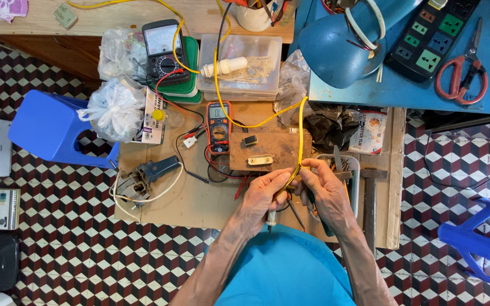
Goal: The person works at a cluttered workbench rewiring a power plug attached to a yellow cable. They strip the cable end with pliers, separate the conductors, attach them to the plug terminals, and reassemble the plug body, handling the multimeter and small parts on the bench along the way.
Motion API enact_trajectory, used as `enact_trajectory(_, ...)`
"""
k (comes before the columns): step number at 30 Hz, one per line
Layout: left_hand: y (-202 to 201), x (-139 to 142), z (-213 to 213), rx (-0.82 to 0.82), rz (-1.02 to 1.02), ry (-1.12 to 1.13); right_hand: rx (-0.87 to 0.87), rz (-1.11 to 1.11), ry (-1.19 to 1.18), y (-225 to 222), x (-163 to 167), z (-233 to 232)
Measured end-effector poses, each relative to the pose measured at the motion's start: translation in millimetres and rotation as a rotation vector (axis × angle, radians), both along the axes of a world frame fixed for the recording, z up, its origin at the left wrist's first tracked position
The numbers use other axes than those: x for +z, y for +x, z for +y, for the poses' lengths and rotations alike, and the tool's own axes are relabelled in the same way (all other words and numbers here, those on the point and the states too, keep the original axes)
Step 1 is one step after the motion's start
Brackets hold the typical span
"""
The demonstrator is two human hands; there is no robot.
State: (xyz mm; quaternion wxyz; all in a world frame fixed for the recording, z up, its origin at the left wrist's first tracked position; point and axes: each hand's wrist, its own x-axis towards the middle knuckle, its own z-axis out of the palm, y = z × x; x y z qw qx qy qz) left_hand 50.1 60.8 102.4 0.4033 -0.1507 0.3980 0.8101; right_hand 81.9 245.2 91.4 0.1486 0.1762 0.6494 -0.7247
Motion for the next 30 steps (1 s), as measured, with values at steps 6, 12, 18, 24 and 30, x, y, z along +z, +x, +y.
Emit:
enact_trajectory(6, 0, 1, 3, 0.046, -0.021, 0.060, 0.029, 0.040, 0.043, 0, 6, -3)
enact_trajectory(12, 2, 0, 5, 0.082, -0.010, 0.183, 0.003, 0.104, 0.286, 6, 10, -8)
enact_trajectory(18, -6, 15, 12, 0.093, -0.167, 0.190, -0.048, 0.351, 0.383, 5, 9, 0)
enact_trajectory(24, -5, 17, 11, 0.047, -0.119, 0.157, -0.084, 0.315, 0.294, 3, 9, 4)
enact_trajectory(30, -2, 11, 14, -0.001, -0.055, 0.099, -0.116, 0.350, 0.361, 7, 12, 1)
